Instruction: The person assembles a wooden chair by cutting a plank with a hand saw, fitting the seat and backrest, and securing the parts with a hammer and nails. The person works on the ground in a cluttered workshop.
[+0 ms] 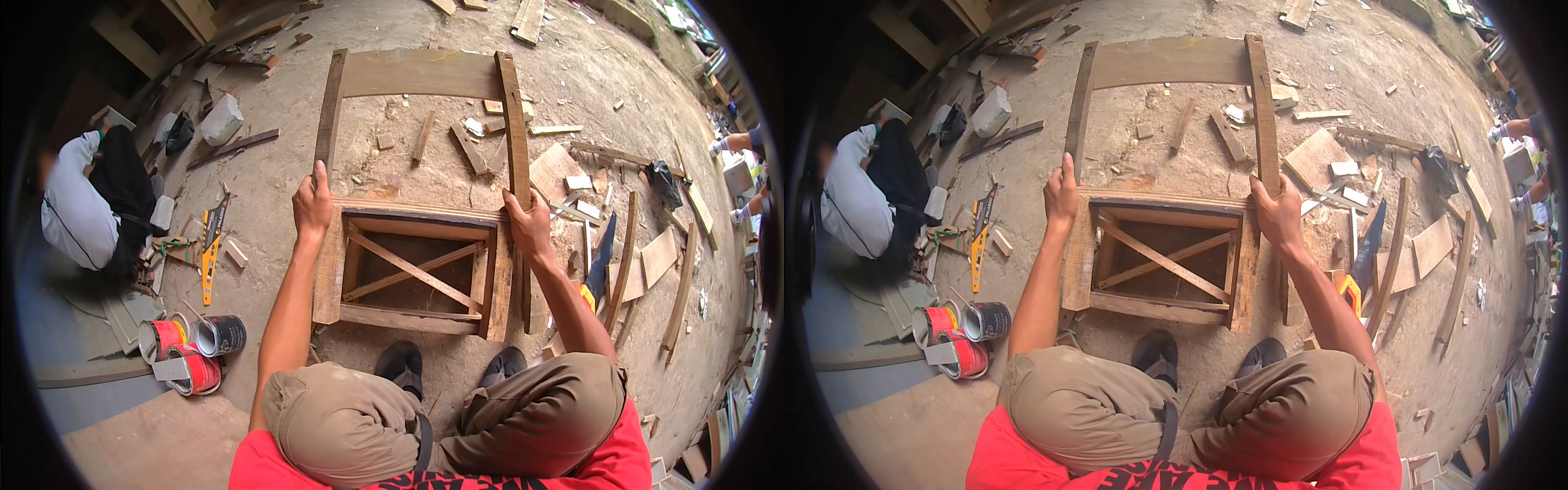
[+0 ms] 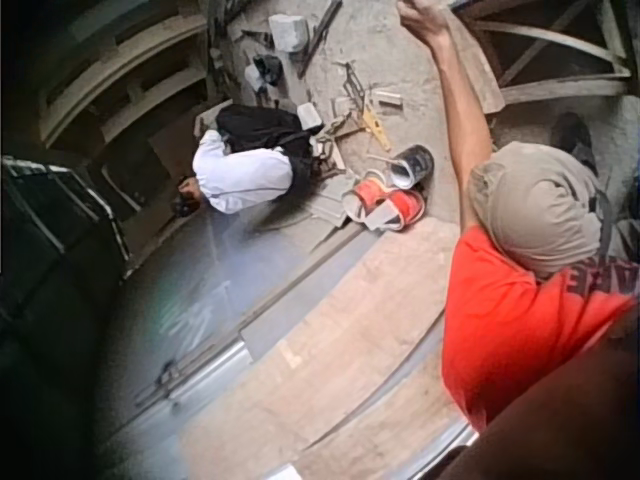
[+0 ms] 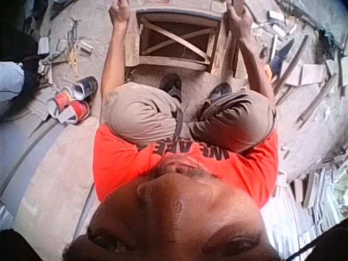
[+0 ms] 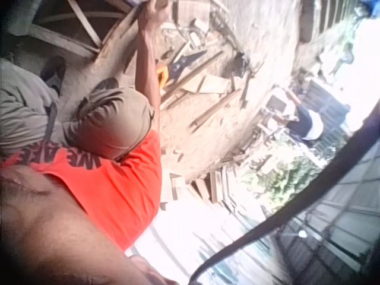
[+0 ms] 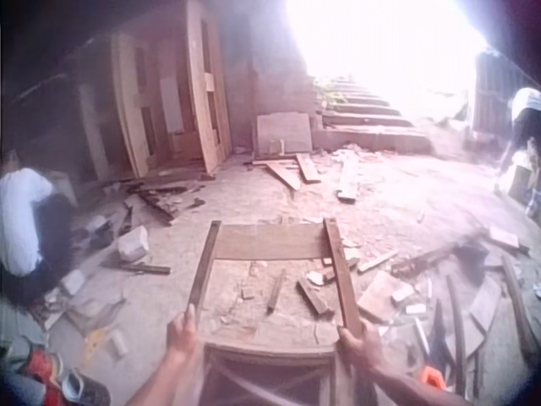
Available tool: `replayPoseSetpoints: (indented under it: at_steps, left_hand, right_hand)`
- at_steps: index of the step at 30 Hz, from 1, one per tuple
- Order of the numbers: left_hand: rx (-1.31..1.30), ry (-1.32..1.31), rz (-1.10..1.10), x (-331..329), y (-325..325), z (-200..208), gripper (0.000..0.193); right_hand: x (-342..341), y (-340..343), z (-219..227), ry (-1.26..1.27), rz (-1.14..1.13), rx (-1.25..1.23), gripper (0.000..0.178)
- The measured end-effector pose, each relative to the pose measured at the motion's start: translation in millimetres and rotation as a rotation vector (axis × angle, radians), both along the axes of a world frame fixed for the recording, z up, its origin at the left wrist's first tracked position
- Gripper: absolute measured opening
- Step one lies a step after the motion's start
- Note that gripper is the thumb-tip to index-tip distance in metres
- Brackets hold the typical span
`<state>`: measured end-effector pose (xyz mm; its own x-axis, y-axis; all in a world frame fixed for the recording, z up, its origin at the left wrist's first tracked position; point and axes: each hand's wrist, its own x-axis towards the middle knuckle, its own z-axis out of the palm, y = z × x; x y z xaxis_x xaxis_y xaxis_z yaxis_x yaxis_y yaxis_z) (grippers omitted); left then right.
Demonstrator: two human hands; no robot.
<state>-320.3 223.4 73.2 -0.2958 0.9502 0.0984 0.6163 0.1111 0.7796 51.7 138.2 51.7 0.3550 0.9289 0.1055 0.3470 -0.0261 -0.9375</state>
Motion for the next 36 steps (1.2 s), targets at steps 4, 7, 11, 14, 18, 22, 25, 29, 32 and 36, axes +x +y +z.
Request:
replayPoseSetpoints:
  at_steps: [4,7,11,14,18,22,25,29,32,36]
  left_hand:
    - [0.018,-0.043,-0.018,-1.4,-1.1,-0.2,0.078]
    - [0.041,-0.037,-0.023,-1.4,-2.8,-1.4,0.077]
    - [0.078,-0.065,0.003,1.4,-7.9,-0.2,0.078]
    - [0.111,-0.119,-0.006,-1.2,-8.0,-6.6,0.079]
    - [0.089,-0.372,-0.004,-21.3,-7.2,-26.4,0.086]
    - [-0.149,-0.721,-0.249,-32.8,12.6,-25.7,0.103]
    - [-0.255,-0.749,-0.253,-26.9,21.0,-9.8,0.113]
    - [-0.404,-0.797,-0.212,-35.6,17.1,1.9,0.112]
    - [-0.335,-0.749,-0.06,-22.8,13.8,-9.0,0.112]
    - [-0.224,-0.815,-0.116,-21.5,10.4,-17.3,0.113]
  right_hand:
    - [-0.8,-1.4,4.7,0.079,0.029,-0.014,0.032]
    - [1.8,-1.1,-1.0,0.076,0.02,-0.001,0.032]
    - [0.8,-6.5,2.3,0.115,0.022,-0.008,0.032]
    - [1.3,-11.1,4.6,0.137,0.02,0.015,0.033]
    - [-6.9,-14.7,14.0,0.198,0.055,-0.019,0.039]
    - [11.7,1.1,-7.1,0.233,0.155,-0.046,0.046]
    - [23.4,14.1,-17.3,0.184,0.132,-0.054,0.048]
    - [4.9,12.8,35.4,0.408,0.11,-0.318,0.056]
    - [-0.1,18.8,18.1,0.209,0.058,-0.283,0.05]
    - [9.1,14.0,4.3,0.034,0.045,-0.175,0.053]
